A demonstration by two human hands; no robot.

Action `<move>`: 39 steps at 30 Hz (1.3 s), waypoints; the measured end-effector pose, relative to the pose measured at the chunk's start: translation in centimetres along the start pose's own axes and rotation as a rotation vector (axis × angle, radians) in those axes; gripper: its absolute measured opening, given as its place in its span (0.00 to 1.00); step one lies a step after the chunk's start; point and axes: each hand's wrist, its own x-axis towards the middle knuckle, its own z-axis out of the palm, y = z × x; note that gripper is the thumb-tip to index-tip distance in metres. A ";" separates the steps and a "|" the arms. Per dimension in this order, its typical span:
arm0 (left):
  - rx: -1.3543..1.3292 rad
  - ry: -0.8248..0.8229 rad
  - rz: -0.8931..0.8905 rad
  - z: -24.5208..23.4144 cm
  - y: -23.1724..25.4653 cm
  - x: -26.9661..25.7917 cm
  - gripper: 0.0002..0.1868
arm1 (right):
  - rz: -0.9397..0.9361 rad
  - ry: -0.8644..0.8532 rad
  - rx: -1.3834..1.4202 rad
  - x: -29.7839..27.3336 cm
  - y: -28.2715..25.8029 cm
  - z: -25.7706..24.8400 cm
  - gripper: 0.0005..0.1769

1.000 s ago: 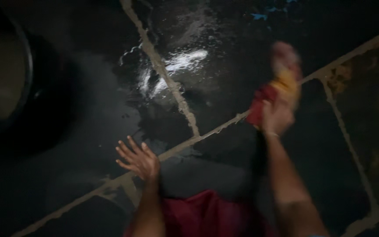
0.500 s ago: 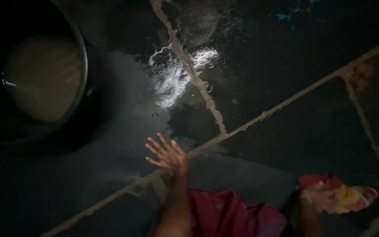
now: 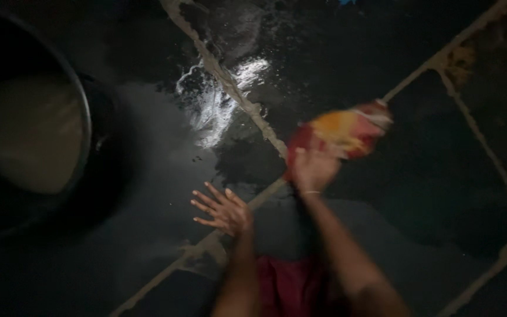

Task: The person mops a dark tiled floor with a cloth, then rinses and wrings the cloth in a bucket of water before continuing to mop.

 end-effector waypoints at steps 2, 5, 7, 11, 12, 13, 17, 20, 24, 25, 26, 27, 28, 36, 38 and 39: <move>-0.050 -0.004 -0.017 0.1 0.2 0.0 0.32 | -0.144 -0.020 0.223 0.1 -5.1 -1.5 0.35; -0.007 0.028 0.007 0.2 0.0 0.0 0.33 | -0.227 -0.188 0.322 -0.9 -11.4 -2.9 0.36; 0.082 0.047 0.046 0.4 -0.2 0.3 0.42 | -0.367 -0.229 0.434 -2.1 -13.7 -2.8 0.36; 0.042 0.007 0.008 0.2 -0.1 0.4 0.34 | -0.459 -0.244 0.485 -3.4 -11.1 -1.7 0.34; 0.016 0.000 -0.009 0.1 0.2 0.1 0.34 | -0.419 -0.271 0.488 -4.2 -9.1 -1.8 0.36; -0.008 -0.006 -0.024 -0.1 0.4 0.1 0.34 | -0.375 -0.298 0.494 -5.2 -6.0 -2.2 0.38; -0.017 -0.003 -0.001 -0.9 0.7 0.2 0.35 | -0.224 0.013 0.378 -12.0 9.0 -4.4 0.22; -0.018 -0.015 -0.010 -0.9 0.8 0.2 0.35 | 0.055 -0.101 0.130 -19.9 21.5 -6.4 0.30; 0.015 -0.006 -0.018 -0.8 0.8 0.1 0.35 | 0.405 -0.241 -0.078 -26.2 35.9 -6.2 0.37; 0.016 -0.007 -0.018 -0.9 0.8 0.1 0.35 | 0.516 -0.241 -0.033 -26.3 38.2 -5.8 0.36; 0.016 -0.008 -0.019 -1.0 1.0 0.1 0.34 | 0.627 -0.240 0.014 -25.6 40.0 -5.1 0.36; 0.018 -0.012 -0.021 -1.0 0.9 0.2 0.34 | 0.694 -0.238 0.003 -24.4 41.0 -4.4 0.34; 0.019 -0.017 -0.024 -1.0 0.9 0.2 0.34 | 0.751 -0.253 -0.017 -22.5 41.3 -3.3 0.33; 0.030 -0.053 -0.032 -1.0 0.9 0.4 0.34 | 0.326 -0.068 0.078 -3.5 19.1 1.4 0.17; 0.026 -0.030 -0.051 -1.1 1.3 0.2 0.33 | 0.021 -0.171 -0.086 -1.4 9.7 -0.5 0.30; 0.017 -0.039 -0.051 -1.1 1.4 0.2 0.33 | 0.109 -0.481 0.254 -0.4 5.9 -1.5 0.22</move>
